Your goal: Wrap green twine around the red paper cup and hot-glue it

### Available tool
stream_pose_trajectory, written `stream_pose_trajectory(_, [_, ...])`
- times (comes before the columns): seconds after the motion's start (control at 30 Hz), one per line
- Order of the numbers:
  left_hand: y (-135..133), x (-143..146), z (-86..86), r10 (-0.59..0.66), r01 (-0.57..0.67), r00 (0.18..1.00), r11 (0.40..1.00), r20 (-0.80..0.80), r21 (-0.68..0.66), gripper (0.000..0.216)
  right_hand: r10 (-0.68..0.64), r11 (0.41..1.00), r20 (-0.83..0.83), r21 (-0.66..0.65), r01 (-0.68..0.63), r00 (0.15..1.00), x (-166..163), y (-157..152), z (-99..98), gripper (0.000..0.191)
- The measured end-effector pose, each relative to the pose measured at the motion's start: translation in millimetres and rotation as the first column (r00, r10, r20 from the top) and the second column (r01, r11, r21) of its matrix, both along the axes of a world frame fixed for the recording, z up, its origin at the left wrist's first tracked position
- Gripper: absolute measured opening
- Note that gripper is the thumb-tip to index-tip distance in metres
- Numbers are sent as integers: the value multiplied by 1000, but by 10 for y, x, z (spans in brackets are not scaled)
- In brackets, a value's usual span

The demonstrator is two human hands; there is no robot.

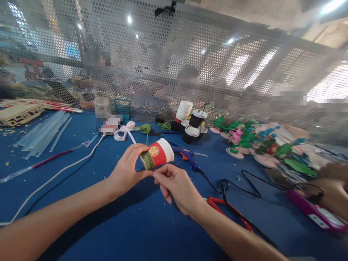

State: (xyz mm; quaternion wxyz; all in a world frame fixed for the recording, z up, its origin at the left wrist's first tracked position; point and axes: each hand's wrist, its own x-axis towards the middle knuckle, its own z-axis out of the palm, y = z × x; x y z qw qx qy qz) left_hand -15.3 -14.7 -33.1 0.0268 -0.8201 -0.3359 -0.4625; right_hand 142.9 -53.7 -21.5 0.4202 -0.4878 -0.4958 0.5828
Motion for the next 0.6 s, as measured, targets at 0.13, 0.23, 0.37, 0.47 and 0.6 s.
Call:
stream_pose_trajectory(0.13, [2, -23, 1, -17, 18, 999, 1000, -40, 20, 49, -46, 996, -138, -88, 34, 989, -36, 5, -32, 25])
stream_pose_trajectory(0.23, [-4, -38, 8, -41, 44, 995, 998, -86, 42, 48, -59, 993, -159, -110, 41, 986, -53, 17, -63, 27])
stream_pose_trajectory(0.37, [-1, -54, 0, -70, 79, 989, 995, -127, 60, 47, -29, 995, -45, -91, 25, 999, -55, 39, -90, 21])
stream_pose_trajectory(0.47, [11, -70, -25, -110, 122, 980, 990, -167, 66, 47, 22, 992, 37, -125, -17, 999, -56, 50, -92, 18])
stream_pose_trajectory(0.6, [32, -89, -40, -99, 101, 989, 995, -114, 16, 51, 82, 973, 39, -221, -71, 996, -57, 57, -80, 19])
